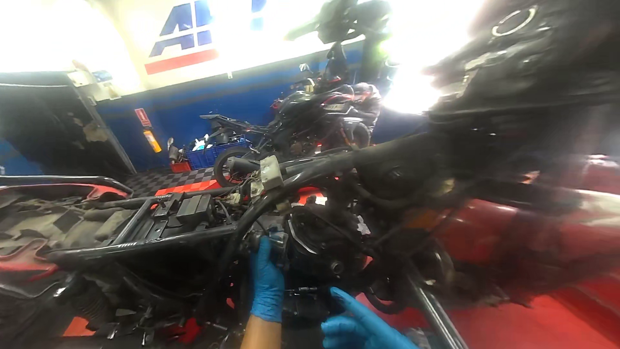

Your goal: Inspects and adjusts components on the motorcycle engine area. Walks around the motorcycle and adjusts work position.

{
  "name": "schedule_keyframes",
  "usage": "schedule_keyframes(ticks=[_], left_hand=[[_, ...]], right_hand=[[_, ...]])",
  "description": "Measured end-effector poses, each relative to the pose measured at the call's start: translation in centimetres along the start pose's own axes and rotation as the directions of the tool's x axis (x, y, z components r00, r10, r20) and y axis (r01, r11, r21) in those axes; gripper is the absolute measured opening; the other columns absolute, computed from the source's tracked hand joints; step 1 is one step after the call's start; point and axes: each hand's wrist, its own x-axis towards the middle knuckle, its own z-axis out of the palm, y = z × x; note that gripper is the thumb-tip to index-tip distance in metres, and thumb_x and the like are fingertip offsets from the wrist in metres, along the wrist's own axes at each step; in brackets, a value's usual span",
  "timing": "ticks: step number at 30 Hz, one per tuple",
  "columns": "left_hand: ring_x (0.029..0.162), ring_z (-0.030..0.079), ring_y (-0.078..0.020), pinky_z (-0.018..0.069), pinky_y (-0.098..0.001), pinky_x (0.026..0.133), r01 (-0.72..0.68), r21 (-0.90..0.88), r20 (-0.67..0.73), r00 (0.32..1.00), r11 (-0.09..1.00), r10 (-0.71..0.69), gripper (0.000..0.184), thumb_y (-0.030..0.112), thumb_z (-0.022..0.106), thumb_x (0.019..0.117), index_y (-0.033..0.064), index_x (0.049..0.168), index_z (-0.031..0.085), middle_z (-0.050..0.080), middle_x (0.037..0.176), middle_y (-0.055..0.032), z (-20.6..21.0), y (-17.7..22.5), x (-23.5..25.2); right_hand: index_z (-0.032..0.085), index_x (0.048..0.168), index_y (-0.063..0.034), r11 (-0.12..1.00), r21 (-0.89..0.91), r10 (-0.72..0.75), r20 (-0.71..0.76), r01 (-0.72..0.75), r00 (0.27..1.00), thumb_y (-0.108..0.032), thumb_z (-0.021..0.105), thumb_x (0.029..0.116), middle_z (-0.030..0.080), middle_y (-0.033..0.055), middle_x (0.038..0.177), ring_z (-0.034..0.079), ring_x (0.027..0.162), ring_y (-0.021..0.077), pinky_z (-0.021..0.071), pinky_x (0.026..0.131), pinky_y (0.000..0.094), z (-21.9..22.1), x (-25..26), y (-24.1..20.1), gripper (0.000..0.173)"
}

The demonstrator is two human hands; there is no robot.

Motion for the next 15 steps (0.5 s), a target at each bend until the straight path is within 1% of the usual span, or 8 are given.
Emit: schedule_keyframes(ticks=[1, 2, 3, 6, 8, 11, 13, 15], left_hand=[[0.078, 0.069, -0.0176, 0.0611, -0.0351, 0.070, 0.016, -0.068, 0.028, 1.000, 0.998, -0.014, 0.027, 0.023, 0.048, 0.1044, 0.0030, 0.115, 0.063, 0.070, 0.092, -0.0111, -0.2, 0.2, -0.4], [0.074, 0.070, -0.0160, 0.0613, -0.0336, 0.067, 0.032, -0.133, 0.056, 0.998, 0.991, -0.025, 0.027, 0.025, 0.047, 0.1042, 0.0052, 0.112, 0.064, 0.070, 0.087, -0.0088, -0.5, 0.4, -0.7], [0.074, 0.069, -0.0156, 0.0612, -0.0338, 0.068, 0.048, -0.171, 0.077, 0.996, 0.984, -0.035, 0.027, 0.026, 0.047, 0.1044, 0.0069, 0.110, 0.065, 0.070, 0.086, -0.0073, -0.7, 0.6, -0.9], [0.078, 0.068, -0.0136, 0.0603, -0.0328, 0.073, 0.069, -0.154, 0.120, 0.991, 0.986, -0.050, 0.027, 0.033, 0.052, 0.1039, 0.0120, 0.110, 0.068, 0.070, 0.090, -0.0036, -1.3, 0.7, -1.1], [0.079, 0.068, -0.0136, 0.0601, -0.0325, 0.072, 0.075, -0.127, 0.124, 0.990, 0.989, -0.060, 0.028, 0.037, 0.055, 0.1030, 0.0129, 0.111, 0.068, 0.070, 0.092, -0.0037, -1.4, 0.7, -0.8], [0.093, 0.068, -0.0184, 0.0599, -0.0391, 0.084, 0.091, -0.110, 0.129, 0.989, 0.990, -0.077, 0.032, 0.038, 0.054, 0.1044, 0.0106, 0.119, 0.064, 0.069, 0.104, -0.0071, -1.4, 1.1, -1.0], [0.093, 0.069, -0.0178, 0.0607, -0.0380, 0.082, 0.104, -0.100, 0.151, 0.985, 0.990, -0.088, 0.034, 0.041, 0.054, 0.1037, 0.0121, 0.119, 0.064, 0.070, 0.104, -0.0063, -1.5, 1.4, -1.2], [0.092, 0.070, -0.0163, 0.0614, -0.0364, 0.080, 0.118, -0.089, 0.218, 0.971, 0.989, -0.097, 0.035, 0.045, 0.058, 0.1013, 0.0149, 0.118, 0.067, 0.072, 0.103, -0.0047, -1.8, 1.7, -1.4]], right_hand=[[0.010, 0.162, -0.0007, 1.000, -0.009, 0.001, 0.001, -0.001, 1.000, -0.042, 0.075, 0.0885, 0.063, 0.0231, 0.135, 0.064, 0.119, 0.0383, 0.0518, 0.104, 0.0527, 0.0, 0.4, 0.1, 0.107], [0.012, 0.163, -0.0024, 1.000, -0.021, -0.006, 0.007, 0.006, 1.000, -0.043, 0.074, 0.0895, 0.063, 0.0229, 0.135, 0.065, 0.118, 0.0382, 0.0528, 0.103, 0.0525, 0.0, 1.0, 0.3, 0.105], [0.014, 0.164, -0.0047, 0.999, -0.030, -0.012, 0.017, 0.013, 1.000, -0.042, 0.074, 0.0900, 0.062, 0.0227, 0.135, 0.064, 0.119, 0.0380, 0.0532, 0.102, 0.0522, 0.0, 1.6, 0.7, 0.102], [0.018, 0.164, -0.0085, 0.997, -0.081, -0.003, 0.006, 0.003, 1.000, -0.036, 0.073, 0.0898, 0.063, 0.0203, 0.135, 0.065, 0.119, 0.0354, 0.0542, 0.102, 0.0492, 0.6, 3.6, 1.9, 0.097], [0.021, 0.164, -0.0090, 0.989, -0.145, 0.010, -0.033, -0.015, 0.999, -0.028, 0.072, 0.0898, 0.065, 0.0169, 0.133, 0.066, 0.116, 0.0315, 0.0555, 0.100, 0.0462, 0.9, 5.2, 2.5, 0.092], [0.022, 0.164, -0.0123, 0.967, -0.254, -0.017, -0.100, -0.009, 0.995, -0.016, 0.067, 0.0921, 0.067, 0.0120, 0.128, 0.068, 0.111, 0.0266, 0.0577, 0.097, 0.0423, 0.7, 6.8, 4.1, 0.085], [0.023, 0.165, -0.0169, 0.940, -0.340, -0.049, -0.153, -0.006, 0.987, -0.014, 0.066, 0.0924, 0.069, 0.0070, 0.124, 0.069, 0.107, 0.0219, 0.0591, 0.094, 0.0386, 0.6, 7.5, 5.3, 0.084], [0.024, 0.165, -0.0225, 0.937, -0.349, -0.042, -0.204, -0.032, 0.978, -0.014, 0.066, 0.0935, 0.070, 0.0045, 0.121, 0.070, 0.105, 0.0190, 0.0594, 0.093, 0.0371, 0.9, 8.1, 5.8, 0.083]])
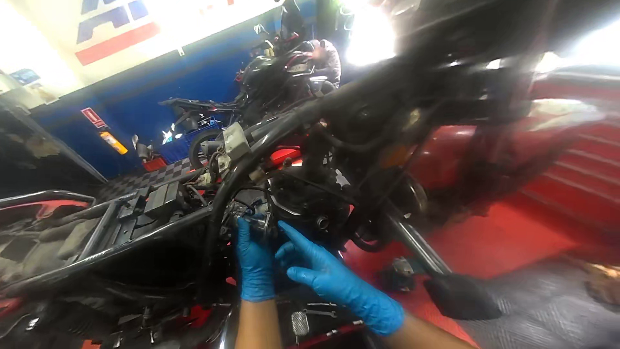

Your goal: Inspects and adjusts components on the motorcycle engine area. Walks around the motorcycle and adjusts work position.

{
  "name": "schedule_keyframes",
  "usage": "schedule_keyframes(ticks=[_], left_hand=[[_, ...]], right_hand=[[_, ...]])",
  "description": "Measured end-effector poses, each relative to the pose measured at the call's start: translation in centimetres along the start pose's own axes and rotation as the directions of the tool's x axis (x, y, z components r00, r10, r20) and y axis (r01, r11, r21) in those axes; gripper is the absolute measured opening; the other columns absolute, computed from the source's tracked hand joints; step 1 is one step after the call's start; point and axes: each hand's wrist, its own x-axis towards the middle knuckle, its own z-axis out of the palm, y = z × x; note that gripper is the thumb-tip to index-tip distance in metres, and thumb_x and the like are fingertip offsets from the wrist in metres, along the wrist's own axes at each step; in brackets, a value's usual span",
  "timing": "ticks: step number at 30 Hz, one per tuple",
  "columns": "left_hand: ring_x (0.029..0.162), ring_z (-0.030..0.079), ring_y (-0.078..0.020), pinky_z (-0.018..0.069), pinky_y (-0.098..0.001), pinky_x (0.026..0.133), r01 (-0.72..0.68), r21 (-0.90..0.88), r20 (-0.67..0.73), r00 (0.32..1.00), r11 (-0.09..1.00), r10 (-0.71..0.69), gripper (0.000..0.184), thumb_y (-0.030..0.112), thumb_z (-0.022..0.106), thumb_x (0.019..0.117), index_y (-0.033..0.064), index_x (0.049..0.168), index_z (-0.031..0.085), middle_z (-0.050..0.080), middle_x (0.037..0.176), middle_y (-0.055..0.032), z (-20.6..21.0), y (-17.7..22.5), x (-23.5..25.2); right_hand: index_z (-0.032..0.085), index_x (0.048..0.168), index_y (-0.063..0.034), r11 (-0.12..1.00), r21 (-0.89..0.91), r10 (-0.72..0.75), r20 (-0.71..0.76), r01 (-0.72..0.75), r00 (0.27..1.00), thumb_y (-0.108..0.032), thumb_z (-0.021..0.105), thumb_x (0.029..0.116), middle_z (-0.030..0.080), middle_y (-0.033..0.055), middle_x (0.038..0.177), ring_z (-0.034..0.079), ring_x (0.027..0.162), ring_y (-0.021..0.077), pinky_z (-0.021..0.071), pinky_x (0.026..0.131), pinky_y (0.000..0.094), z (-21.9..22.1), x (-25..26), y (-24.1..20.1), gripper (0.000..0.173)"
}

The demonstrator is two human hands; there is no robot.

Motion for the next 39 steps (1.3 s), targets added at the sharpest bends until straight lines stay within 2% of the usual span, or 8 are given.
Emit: schedule_keyframes(ticks=[8, 13, 16, 21, 25, 29, 33, 39], left_hand=[[0.102, 0.069, -0.0172, 0.0608, -0.0395, 0.086, -0.009, 0.046, 0.055, 0.998, 0.999, 0.006, 0.041, 0.052, 0.055, 0.1023, 0.0171, 0.121, 0.064, 0.070, 0.112, -0.0043, -0.3, 0.1, -0.2], [0.092, 0.071, -0.0149, 0.0622, -0.0362, 0.078, 0.035, -0.073, 0.076, 0.997, 0.997, -0.030, 0.053, 0.064, 0.047, 0.1006, 0.0183, 0.123, 0.062, 0.070, 0.105, -0.0023, -1.0, 0.4, 0.5], [0.088, 0.072, -0.0144, 0.0627, -0.0333, 0.074, 0.044, -0.116, 0.073, 0.997, 0.992, -0.036, 0.047, 0.057, 0.049, 0.1030, 0.0163, 0.121, 0.064, 0.071, 0.103, -0.0029, -1.5, 0.6, 0.2], [0.098, 0.068, -0.0137, 0.0593, -0.0344, 0.088, 0.051, -0.144, 0.138, 0.990, 0.988, -0.031, 0.040, 0.050, 0.056, 0.1024, 0.0179, 0.124, 0.064, 0.069, 0.111, -0.0003, -2.1, 0.5, -0.2], [0.097, 0.069, -0.0178, 0.0594, -0.0382, 0.086, 0.056, -0.051, 0.016, 0.998, 0.997, -0.055, 0.034, 0.043, 0.050, 0.1055, 0.0173, 0.123, 0.063, 0.070, 0.109, -0.0040, -1.9, 0.5, -0.9], [0.099, 0.068, -0.0125, 0.0583, -0.0341, 0.086, 0.128, 0.112, -0.093, 0.989, 0.985, -0.118, 0.034, 0.048, 0.049, 0.1060, 0.0217, 0.123, 0.063, 0.069, 0.109, 0.0008, -0.5, 1.5, -2.0], [0.094, 0.067, -0.0185, 0.0595, -0.0425, 0.082, 0.175, 0.113, -0.250, 0.958, 0.978, -0.142, 0.034, 0.044, 0.052, 0.1058, 0.0147, 0.121, 0.061, 0.067, 0.104, -0.0052, -0.1, 1.5, -0.8], [0.099, 0.069, -0.0225, 0.0593, -0.0441, 0.087, 0.169, 0.176, -0.267, 0.956, 0.970, -0.119, 0.030, 0.033, 0.053, 0.1071, 0.0098, 0.125, 0.061, 0.069, 0.110, -0.0096, -0.2, 1.5, -1.6]], right_hand=[[0.016, 0.166, -0.0319, 0.963, -0.271, -0.030, -0.087, 0.005, 0.996, -0.018, 0.066, 0.0943, 0.071, -0.0034, 0.107, 0.069, 0.084, 0.0084, 0.0610, 0.080, 0.0327, 1.2, 1.9, 0.3, 0.089], [0.020, 0.166, -0.0307, 0.988, -0.143, -0.068, -0.060, 0.059, 0.996, -0.010, 0.067, 0.0936, 0.071, -0.0012, 0.109, 0.070, 0.089, 0.0112, 0.0620, 0.081, 0.0317, 1.0, 1.7, 0.5, 0.089], [0.022, 0.166, -0.0284, 0.994, -0.062, -0.097, -0.051, 0.094, 0.994, -0.007, 0.067, 0.0939, 0.072, -0.0009, 0.111, 0.071, 0.095, 0.0122, 0.0617, 0.086, 0.0313, 1.1, 0.9, 0.3, 0.087], [0.026, 0.165, -0.0255, 0.996, 0.034, -0.086, -0.046, 0.088, 0.995, -0.008, 0.064, 0.0942, 0.073, 0.0044, 0.113, 0.071, 0.102, 0.0203, 0.0607, 0.092, 0.0378, 0.1, -1.5, 0.3, 0.082], [0.027, 0.164, -0.0194, 0.997, -0.010, -0.080, -0.017, 0.080, 0.997, -0.012, 0.063, 0.0957, 0.072, 0.0065, 0.113, 0.070, 0.102, 0.0212, 0.0590, 0.094, 0.0386, -1.4, -4.8, 0.6, 0.078], [0.028, 0.164, -0.0187, 0.997, 0.005, -0.079, -0.048, 0.079, 0.996, -0.015, 0.065, 0.0956, 0.072, 0.0099, 0.112, 0.070, 0.103, 0.0252, 0.0585, 0.096, 0.0418, -3.1, -8.6, 0.9, 0.078], [0.027, 0.164, -0.0188, 0.997, -0.010, -0.073, -0.073, 0.072, 0.995, -0.017, 0.064, 0.0956, 0.072, 0.0110, 0.113, 0.070, 0.103, 0.0270, 0.0580, 0.097, 0.0426, -4.2, -11.2, 0.5, 0.078], [0.023, 0.165, -0.0170, 0.998, 0.027, -0.050, -0.026, 0.051, 0.998, -0.019, 0.064, 0.0961, 0.072, 0.0108, 0.115, 0.069, 0.106, 0.0268, 0.0576, 0.098, 0.0420, -4.0, -12.0, 0.9, 0.080]])
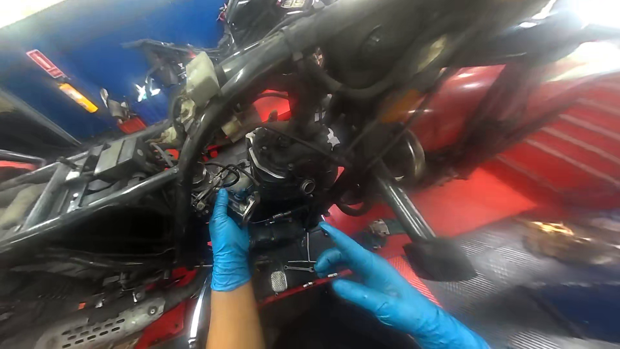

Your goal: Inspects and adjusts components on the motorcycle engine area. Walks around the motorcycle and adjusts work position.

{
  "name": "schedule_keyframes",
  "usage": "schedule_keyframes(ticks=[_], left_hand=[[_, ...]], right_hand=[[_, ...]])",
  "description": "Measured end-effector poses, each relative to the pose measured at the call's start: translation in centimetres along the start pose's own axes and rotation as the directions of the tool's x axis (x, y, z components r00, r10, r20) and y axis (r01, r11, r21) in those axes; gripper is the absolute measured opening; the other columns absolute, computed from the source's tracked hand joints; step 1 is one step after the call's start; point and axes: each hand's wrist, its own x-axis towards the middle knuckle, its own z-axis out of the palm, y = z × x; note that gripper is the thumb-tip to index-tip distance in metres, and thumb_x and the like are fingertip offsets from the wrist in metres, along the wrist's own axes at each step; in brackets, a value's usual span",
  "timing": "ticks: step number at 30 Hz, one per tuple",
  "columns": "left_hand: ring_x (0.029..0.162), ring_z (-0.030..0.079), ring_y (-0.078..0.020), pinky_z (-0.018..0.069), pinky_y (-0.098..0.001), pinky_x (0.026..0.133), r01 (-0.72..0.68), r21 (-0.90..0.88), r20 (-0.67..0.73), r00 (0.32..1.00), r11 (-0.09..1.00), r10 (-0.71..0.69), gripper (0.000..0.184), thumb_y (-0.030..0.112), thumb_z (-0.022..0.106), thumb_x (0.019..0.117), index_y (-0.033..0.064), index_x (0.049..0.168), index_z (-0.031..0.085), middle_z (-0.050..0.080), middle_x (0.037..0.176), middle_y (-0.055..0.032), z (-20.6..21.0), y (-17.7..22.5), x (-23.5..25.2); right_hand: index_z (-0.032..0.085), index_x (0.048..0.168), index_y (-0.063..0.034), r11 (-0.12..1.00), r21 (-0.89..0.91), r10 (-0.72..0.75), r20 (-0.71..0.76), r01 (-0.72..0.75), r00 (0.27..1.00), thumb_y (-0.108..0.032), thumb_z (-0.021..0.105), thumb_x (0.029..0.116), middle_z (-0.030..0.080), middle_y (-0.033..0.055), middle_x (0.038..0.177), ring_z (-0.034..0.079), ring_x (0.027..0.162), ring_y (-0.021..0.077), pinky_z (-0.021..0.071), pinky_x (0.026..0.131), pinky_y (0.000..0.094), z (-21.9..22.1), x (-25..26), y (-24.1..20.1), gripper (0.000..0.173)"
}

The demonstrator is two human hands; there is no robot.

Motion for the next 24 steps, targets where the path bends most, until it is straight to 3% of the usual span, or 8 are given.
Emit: schedule_keyframes(ticks=[3, 5, 7, 10, 13, 18, 22, 24], left_hand=[[0.105, 0.069, -0.0241, 0.0588, -0.0458, 0.090, 0.029, -0.050, 0.038, 0.999, 0.998, -0.027, 0.032, 0.034, 0.050, 0.1083, 0.0098, 0.128, 0.059, 0.069, 0.115, -0.0109, -0.6, 0.4, -0.2], [0.108, 0.069, -0.0252, 0.0587, -0.0466, 0.092, 0.054, -0.059, 0.078, 0.996, 0.997, -0.049, 0.040, 0.042, 0.041, 0.1099, 0.0102, 0.128, 0.057, 0.069, 0.117, -0.0117, -1.3, 0.6, -0.1], [0.119, 0.065, -0.0300, 0.0543, -0.0530, 0.099, 0.055, -0.064, 0.160, 0.986, 0.996, -0.045, 0.048, 0.047, 0.035, 0.1098, 0.0109, 0.134, 0.055, 0.066, 0.126, -0.0139, -2.4, 0.5, 0.1], [0.128, 0.058, -0.0326, 0.0490, -0.0569, 0.106, 0.041, -0.044, 0.264, 0.964, 0.998, -0.028, 0.048, 0.047, 0.035, 0.1099, 0.0122, 0.139, 0.052, 0.061, 0.136, -0.0141, -3.4, 0.3, 0.3], [0.130, 0.058, -0.0318, 0.0498, -0.0537, 0.107, -0.004, -0.005, 0.320, 0.947, 1.000, 0.005, 0.048, 0.046, 0.040, 0.1096, 0.0115, 0.141, 0.051, 0.059, 0.139, -0.0142, -4.1, -0.3, 0.3], [0.118, 0.065, -0.0259, 0.0573, -0.0453, 0.097, -0.033, 0.036, 0.241, 0.970, 0.999, 0.023, 0.049, 0.049, 0.041, 0.1086, 0.0119, 0.137, 0.054, 0.065, 0.130, -0.0120, -3.1, -0.5, -0.1], [0.094, 0.070, -0.0175, 0.0617, -0.0406, 0.078, -0.016, 0.366, 0.040, 0.999, 0.930, 0.001, 0.051, 0.058, 0.038, 0.1066, 0.0181, 0.132, 0.059, 0.071, 0.111, -0.0041, -0.6, 0.3, -2.6], [0.097, 0.070, -0.0198, 0.0614, -0.0440, 0.079, 0.004, 0.433, -0.009, 1.000, 0.901, 0.000, 0.055, 0.059, 0.037, 0.1066, 0.0158, 0.136, 0.056, 0.071, 0.112, -0.0059, 0.3, 0.1, -2.7]], right_hand=[[0.023, 0.165, -0.0169, 0.999, 0.008, 0.041, 0.059, -0.041, 0.997, -0.018, 0.065, 0.0964, 0.072, 0.0083, 0.118, 0.069, 0.108, 0.0234, 0.0582, 0.099, 0.0399, 0.5, 0.5, 0.6, 0.080], [0.023, 0.165, -0.0154, 0.998, 0.000, 0.058, 0.105, -0.058, 0.993, -0.017, 0.065, 0.0967, 0.071, 0.0070, 0.120, 0.069, 0.109, 0.0208, 0.0576, 0.100, 0.0384, 0.9, 1.1, 0.9, 0.080], [0.022, 0.165, -0.0140, 0.999, -0.001, 0.051, 0.160, -0.051, 0.986, -0.014, 0.064, 0.0960, 0.070, 0.0069, 0.121, 0.068, 0.110, 0.0197, 0.0566, 0.101, 0.0378, 1.4, 1.9, 1.0, 0.080], [0.021, 0.165, -0.0140, 0.999, 0.026, 0.029, 0.214, -0.035, 0.976, -0.014, 0.063, 0.0962, 0.069, 0.0078, 0.124, 0.068, 0.112, 0.0202, 0.0565, 0.101, 0.0386, 2.3, 3.1, 0.9, 0.081], [0.021, 0.165, -0.0171, 1.000, 0.017, 0.021, 0.210, -0.025, 0.977, -0.015, 0.064, 0.0950, 0.067, 0.0060, 0.130, 0.066, 0.117, 0.0190, 0.0561, 0.101, 0.0390, 3.2, 4.6, 0.8, 0.083], [0.025, 0.164, -0.0194, 0.995, -0.079, -0.048, 0.078, 0.054, 0.996, -0.019, 0.070, 0.0893, 0.059, 0.0033, 0.141, 0.060, 0.125, 0.0159, 0.0554, 0.101, 0.0391, 4.8, 8.3, 0.9, 0.087], [0.025, 0.165, -0.0169, 0.997, -0.034, -0.069, 0.054, 0.071, 0.996, -0.017, 0.071, 0.0901, 0.059, 0.0091, 0.141, 0.062, 0.124, 0.0207, 0.0559, 0.101, 0.0425, 5.7, 9.0, 1.0, 0.088], [0.024, 0.164, -0.0110, 0.995, -0.018, -0.096, 0.061, 0.098, 0.993, -0.013, 0.069, 0.0905, 0.060, 0.0138, 0.140, 0.063, 0.123, 0.0244, 0.0550, 0.103, 0.0442, 5.7, 8.2, 1.1, 0.086]])
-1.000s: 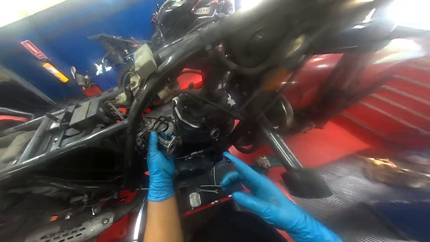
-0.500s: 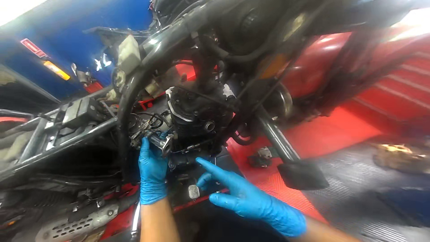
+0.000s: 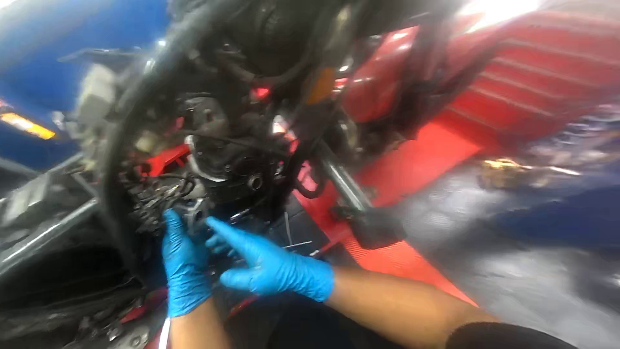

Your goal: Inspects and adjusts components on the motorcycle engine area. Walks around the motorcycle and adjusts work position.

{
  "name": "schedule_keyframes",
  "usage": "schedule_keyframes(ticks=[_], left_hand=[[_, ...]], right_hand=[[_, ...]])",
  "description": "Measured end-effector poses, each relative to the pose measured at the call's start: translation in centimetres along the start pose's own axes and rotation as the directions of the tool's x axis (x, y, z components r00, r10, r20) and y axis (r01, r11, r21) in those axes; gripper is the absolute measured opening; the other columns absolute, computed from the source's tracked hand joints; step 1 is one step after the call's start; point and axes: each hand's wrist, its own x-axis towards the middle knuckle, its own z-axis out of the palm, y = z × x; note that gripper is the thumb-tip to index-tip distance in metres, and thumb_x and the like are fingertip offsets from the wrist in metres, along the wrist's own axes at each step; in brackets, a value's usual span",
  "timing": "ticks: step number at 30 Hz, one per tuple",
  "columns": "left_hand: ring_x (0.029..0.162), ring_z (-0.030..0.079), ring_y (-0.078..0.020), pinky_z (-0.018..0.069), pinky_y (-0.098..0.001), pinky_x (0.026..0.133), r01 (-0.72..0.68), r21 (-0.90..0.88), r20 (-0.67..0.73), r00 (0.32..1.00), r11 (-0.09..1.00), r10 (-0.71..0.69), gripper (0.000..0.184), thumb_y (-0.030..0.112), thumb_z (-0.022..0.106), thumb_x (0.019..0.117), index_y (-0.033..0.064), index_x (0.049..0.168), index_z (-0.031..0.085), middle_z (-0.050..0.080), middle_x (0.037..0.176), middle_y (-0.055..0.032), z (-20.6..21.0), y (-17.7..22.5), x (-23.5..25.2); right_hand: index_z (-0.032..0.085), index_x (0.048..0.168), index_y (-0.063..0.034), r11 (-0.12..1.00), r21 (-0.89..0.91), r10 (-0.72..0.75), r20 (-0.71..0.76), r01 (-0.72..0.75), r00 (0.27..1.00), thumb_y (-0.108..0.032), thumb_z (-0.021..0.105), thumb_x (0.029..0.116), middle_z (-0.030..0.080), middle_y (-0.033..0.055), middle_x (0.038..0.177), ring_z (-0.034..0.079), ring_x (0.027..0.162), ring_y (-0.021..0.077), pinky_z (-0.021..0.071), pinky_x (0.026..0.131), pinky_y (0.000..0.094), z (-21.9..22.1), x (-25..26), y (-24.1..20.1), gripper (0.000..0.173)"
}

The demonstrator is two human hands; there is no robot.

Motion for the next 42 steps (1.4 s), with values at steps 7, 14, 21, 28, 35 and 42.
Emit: schedule_keyframes(ticks=[7, 14, 21, 28, 35, 42], left_hand=[[0.106, 0.067, -0.0133, 0.0572, -0.0381, 0.095, -0.164, 0.018, 0.079, 0.984, 0.986, 0.162, 0.047, 0.046, 0.031, 0.1118, 0.0103, 0.134, 0.052, 0.068, 0.115, -0.0032, 1.2, -0.6, 0.9], [0.106, 0.066, -0.0131, 0.0565, -0.0385, 0.094, -0.168, 0.168, -0.006, 0.985, 0.971, 0.172, 0.045, 0.044, 0.037, 0.1111, 0.0076, 0.132, 0.055, 0.067, 0.115, -0.0040, 1.5, -0.2, 0.3], [0.105, 0.069, -0.0194, 0.0594, -0.0439, 0.092, -0.179, -0.014, 0.080, 0.980, 0.984, 0.180, 0.052, 0.053, 0.040, 0.1079, 0.0132, 0.136, 0.058, 0.070, 0.117, -0.0067, -0.4, -0.3, 0.5], [0.078, 0.070, -0.0155, 0.0611, -0.0407, 0.072, -0.237, 0.319, -0.036, 0.965, 0.918, 0.262, 0.061, 0.071, 0.053, 0.0944, 0.0138, 0.097, 0.074, 0.072, 0.086, -0.0037, 0.2, -0.2, 0.9], [0.065, 0.065, -0.0171, 0.0569, -0.0429, 0.059, -0.168, 0.504, -0.066, 0.971, 0.847, 0.232, 0.069, 0.081, 0.052, 0.0875, 0.0156, 0.086, 0.073, 0.068, 0.074, -0.0041, 0.5, 0.5, 1.1], [0.057, 0.060, -0.0202, 0.0518, -0.0445, 0.052, -0.090, 0.550, -0.078, 0.984, 0.830, 0.158, 0.074, 0.088, 0.050, 0.0825, 0.0164, 0.082, 0.071, 0.064, 0.068, -0.0057, 0.3, 0.9, 0.9]], right_hand=[[0.021, 0.163, -0.0033, 0.999, 0.027, 0.016, 0.054, -0.018, 0.998, -0.008, 0.067, 0.0919, 0.063, 0.0178, 0.136, 0.065, 0.118, 0.0314, 0.0533, 0.102, 0.0498, -1.1, -1.9, -0.2, 0.085], [0.019, 0.164, -0.0039, 1.000, 0.023, -0.010, 0.051, 0.009, 0.999, -0.009, 0.066, 0.0925, 0.065, 0.0171, 0.133, 0.066, 0.117, 0.0308, 0.0538, 0.102, 0.0495, -2.2, -2.5, -0.7, 0.085], [0.027, 0.164, -0.0189, 0.998, -0.055, 0.028, -0.007, -0.029, 1.000, -0.017, 0.065, 0.0939, 0.066, 0.0049, 0.134, 0.065, 0.120, 0.0185, 0.0554, 0.103, 0.0432, -2.2, -2.2, -0.2, 0.080], [0.031, 0.163, -0.0135, 0.841, -0.520, -0.224, -0.082, 0.150, 0.971, -0.019, 0.069, 0.0886, 0.071, 0.0022, 0.124, 0.067, 0.114, 0.0133, 0.0551, 0.101, 0.0408, -1.3, 0.6, 1.3, 0.084], [0.021, 0.166, -0.0166, 0.878, -0.464, -0.193, -0.111, 0.121, 0.975, -0.020, 0.070, 0.0889, 0.070, -0.0013, 0.120, 0.067, 0.108, 0.0112, 0.0575, 0.096, 0.0391, -0.8, 1.7, 2.0, 0.091], [0.018, 0.166, -0.0131, 0.839, -0.538, -0.177, -0.120, 0.086, 0.977, -0.022, 0.069, 0.0879, 0.073, 0.0003, 0.113, 0.070, 0.100, 0.0121, 0.0600, 0.089, 0.0400, -0.6, 2.5, 2.1, 0.093]])
